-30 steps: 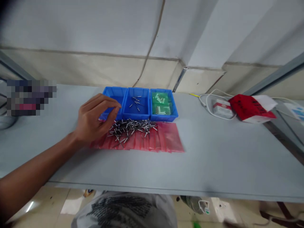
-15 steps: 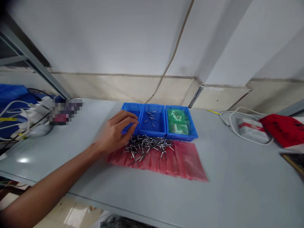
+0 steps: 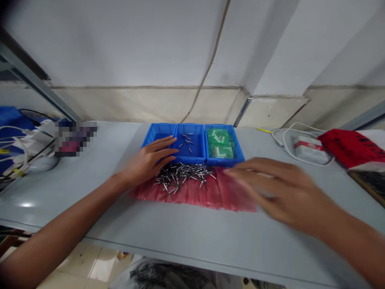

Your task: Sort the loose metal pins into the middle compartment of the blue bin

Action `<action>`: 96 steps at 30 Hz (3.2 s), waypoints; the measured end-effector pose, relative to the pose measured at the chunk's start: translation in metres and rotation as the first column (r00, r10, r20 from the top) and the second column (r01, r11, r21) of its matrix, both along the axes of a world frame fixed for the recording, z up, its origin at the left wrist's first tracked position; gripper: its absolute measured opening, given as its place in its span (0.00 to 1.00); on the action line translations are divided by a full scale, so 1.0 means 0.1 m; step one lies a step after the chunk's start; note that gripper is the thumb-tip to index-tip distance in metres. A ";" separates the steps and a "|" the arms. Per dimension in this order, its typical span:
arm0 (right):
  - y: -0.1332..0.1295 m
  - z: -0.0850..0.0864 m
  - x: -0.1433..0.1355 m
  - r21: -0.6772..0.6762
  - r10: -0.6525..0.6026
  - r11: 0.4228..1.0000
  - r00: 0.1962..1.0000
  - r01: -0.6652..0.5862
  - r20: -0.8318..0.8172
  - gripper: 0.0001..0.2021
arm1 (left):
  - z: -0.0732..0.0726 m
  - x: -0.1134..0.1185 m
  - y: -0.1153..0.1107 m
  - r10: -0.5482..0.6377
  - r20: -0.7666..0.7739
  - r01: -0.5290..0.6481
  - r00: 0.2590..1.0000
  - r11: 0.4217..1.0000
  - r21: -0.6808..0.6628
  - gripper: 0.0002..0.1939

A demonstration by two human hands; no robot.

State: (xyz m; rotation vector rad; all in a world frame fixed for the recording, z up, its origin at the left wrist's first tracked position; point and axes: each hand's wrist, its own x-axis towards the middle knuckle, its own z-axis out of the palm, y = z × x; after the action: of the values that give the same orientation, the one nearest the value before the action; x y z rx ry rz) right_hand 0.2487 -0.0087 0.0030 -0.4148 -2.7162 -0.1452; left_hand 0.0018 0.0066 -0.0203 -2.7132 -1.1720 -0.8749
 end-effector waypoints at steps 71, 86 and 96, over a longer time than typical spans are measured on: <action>0.08 -0.13 0.23 0.071 -0.123 0.989 0.987 0.131 -0.106 0.10 | 0.02 0.02 -0.06 -0.044 -0.076 0.053 0.996 0.992 0.117 0.11; -0.14 0.10 0.05 -0.735 -0.490 0.633 0.608 -0.245 -0.624 0.08 | 0.20 0.17 -0.26 -0.130 0.057 0.114 0.990 0.968 0.224 0.09; -0.12 0.06 0.05 -0.787 -0.570 0.547 0.562 -0.286 -0.600 0.06 | 0.22 0.19 -0.29 -0.119 0.131 0.096 0.984 0.981 0.168 0.07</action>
State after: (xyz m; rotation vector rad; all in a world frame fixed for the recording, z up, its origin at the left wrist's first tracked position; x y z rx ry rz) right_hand 0.2533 -0.0202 0.0088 -0.7608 -1.5572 1.1107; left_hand 0.0205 -0.0221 0.0016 -2.6416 -0.9357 -1.1393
